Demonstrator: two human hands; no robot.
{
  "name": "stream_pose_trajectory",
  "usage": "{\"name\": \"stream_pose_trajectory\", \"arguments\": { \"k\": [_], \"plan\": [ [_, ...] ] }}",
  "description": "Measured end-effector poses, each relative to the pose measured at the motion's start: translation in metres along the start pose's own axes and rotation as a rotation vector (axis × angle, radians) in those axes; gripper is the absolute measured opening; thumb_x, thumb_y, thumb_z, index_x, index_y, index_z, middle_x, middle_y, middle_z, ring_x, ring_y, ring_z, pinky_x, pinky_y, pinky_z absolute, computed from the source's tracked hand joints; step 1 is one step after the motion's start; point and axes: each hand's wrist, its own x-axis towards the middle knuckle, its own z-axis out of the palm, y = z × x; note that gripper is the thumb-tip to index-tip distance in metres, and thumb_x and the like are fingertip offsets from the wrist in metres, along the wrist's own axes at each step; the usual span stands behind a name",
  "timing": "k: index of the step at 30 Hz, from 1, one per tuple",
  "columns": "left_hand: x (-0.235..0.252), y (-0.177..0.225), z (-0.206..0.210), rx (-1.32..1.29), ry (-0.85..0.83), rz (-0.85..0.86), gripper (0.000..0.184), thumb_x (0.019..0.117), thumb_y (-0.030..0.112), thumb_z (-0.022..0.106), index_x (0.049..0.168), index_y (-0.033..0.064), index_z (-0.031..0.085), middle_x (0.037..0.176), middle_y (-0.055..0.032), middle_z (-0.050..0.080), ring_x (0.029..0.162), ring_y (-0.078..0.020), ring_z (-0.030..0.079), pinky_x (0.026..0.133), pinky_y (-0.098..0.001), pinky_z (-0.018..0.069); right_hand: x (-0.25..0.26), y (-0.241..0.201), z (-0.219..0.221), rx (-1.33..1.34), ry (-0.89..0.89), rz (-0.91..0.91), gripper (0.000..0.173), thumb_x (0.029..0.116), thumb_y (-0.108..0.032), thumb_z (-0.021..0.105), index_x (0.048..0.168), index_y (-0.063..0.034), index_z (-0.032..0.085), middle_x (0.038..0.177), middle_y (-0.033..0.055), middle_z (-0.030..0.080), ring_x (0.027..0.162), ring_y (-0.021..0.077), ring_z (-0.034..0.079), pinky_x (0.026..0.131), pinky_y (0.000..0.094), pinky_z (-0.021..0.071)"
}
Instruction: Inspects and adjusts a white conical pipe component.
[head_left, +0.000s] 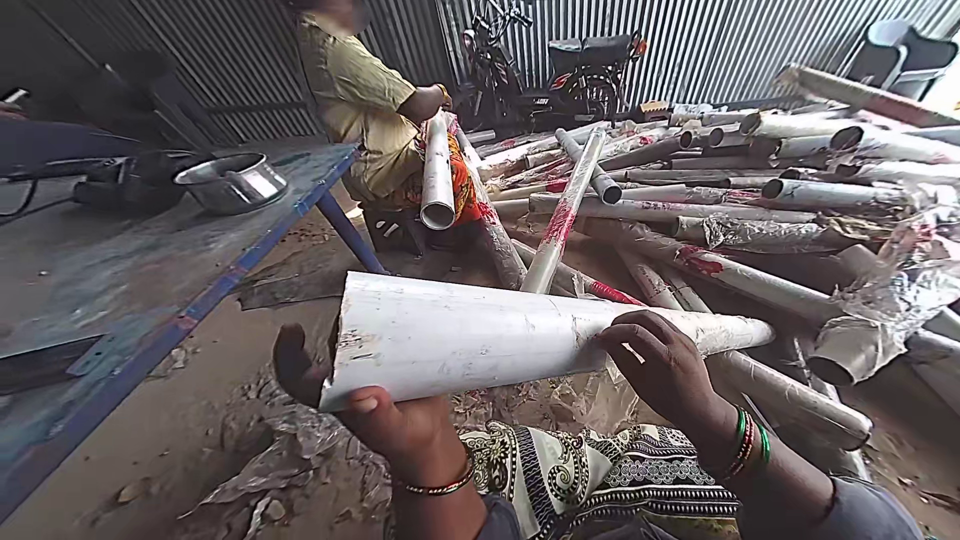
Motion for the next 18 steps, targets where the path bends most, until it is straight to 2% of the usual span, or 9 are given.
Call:
{"name": "stream_pose_trajectory", "arguments": {
  "k": [4, 7, 9, 10, 13, 15, 18],
  "plan": [
    [0.001, -0.003, -0.003, -0.015, 0.000, 0.010, 0.069, 0.0829, 0.055, 0.077, 0.123, 0.0126, 0.039, 0.107, 0.0105, 0.066, 0.106, -0.0059, 0.067, 0.093, -0.0325, 0.0572, 0.005, 0.001, 0.000, -0.129, 0.021, -0.109, 0.018, 0.1011, -0.022, 0.056, 0.094, -0.0131, 0.070, 0.090, 0.0065, 0.073, 0.088, 0.0208, 0.070, 0.079, 0.0312, 0.0539],
    [0.001, -0.003, -0.004, -0.024, 0.013, -0.001, 0.073, 0.0802, 0.056, 0.079, 0.124, 0.0127, 0.039, 0.107, 0.0101, 0.067, 0.105, -0.0063, 0.068, 0.092, -0.0325, 0.0579, 0.006, 0.002, 0.004, -0.189, 0.034, -0.158, 0.017, 0.1001, -0.021, 0.054, 0.094, -0.0129, 0.067, 0.089, 0.0066, 0.073, 0.086, 0.0216, 0.069, 0.077, 0.0321, 0.0531],
    [0.002, -0.004, -0.005, -0.009, 0.001, 0.004, 0.080, 0.0805, 0.058, 0.078, 0.129, 0.0103, 0.035, 0.111, 0.0082, 0.065, 0.108, -0.0071, 0.067, 0.094, -0.0332, 0.0571, 0.007, 0.005, 0.005, -0.168, 0.055, -0.162, 0.015, 0.0988, -0.021, 0.054, 0.094, -0.0126, 0.065, 0.088, 0.0069, 0.072, 0.085, 0.0206, 0.069, 0.077, 0.0321, 0.0523],
    [0.002, -0.004, -0.007, -0.007, -0.011, 0.010, 0.084, 0.0816, 0.058, 0.077, 0.132, 0.0079, 0.032, 0.114, 0.0062, 0.064, 0.110, -0.0084, 0.066, 0.096, -0.0343, 0.0563, 0.009, 0.005, 0.004, -0.137, 0.081, -0.146, 0.013, 0.0987, -0.021, 0.054, 0.095, -0.0125, 0.063, 0.087, 0.0065, 0.072, 0.085, 0.0188, 0.068, 0.077, 0.0304, 0.0515],
    [0.001, -0.002, -0.002, -0.014, 0.012, 0.005, 0.075, 0.0814, 0.056, 0.078, 0.125, 0.0107, 0.037, 0.108, 0.0105, 0.066, 0.105, -0.0052, 0.067, 0.093, -0.0308, 0.0573, 0.017, 0.001, -0.009, 0.024, 0.190, -0.022, 0.010, 0.0992, -0.019, 0.057, 0.098, -0.0099, 0.061, 0.089, 0.0063, 0.067, 0.088, 0.0112, 0.064, 0.082, 0.0222, 0.0494],
    [0.000, -0.001, -0.002, -0.028, 0.014, -0.003, 0.073, 0.0815, 0.054, 0.078, 0.124, 0.0111, 0.038, 0.106, 0.0109, 0.066, 0.104, -0.0049, 0.068, 0.092, -0.0303, 0.0575, 0.021, -0.002, -0.019, 0.097, 0.189, 0.050, 0.016, 0.1027, -0.023, 0.057, 0.099, -0.0097, 0.064, 0.093, 0.0042, 0.068, 0.094, 0.0059, 0.063, 0.086, 0.0185, 0.0488],
    [0.000, 0.000, 0.000, -0.045, 0.023, -0.025, 0.073, 0.0789, 0.055, 0.080, 0.122, 0.0117, 0.040, 0.103, 0.0110, 0.068, 0.102, -0.0050, 0.069, 0.090, -0.0300, 0.0589, 0.014, 0.002, -0.019, 0.096, 0.063, 0.055, 0.027, 0.1048, -0.032, 0.055, 0.102, -0.0104, 0.071, 0.099, 0.0064, 0.072, 0.094, 0.0118, 0.066, 0.084, 0.0250, 0.0509]
  ]
}}
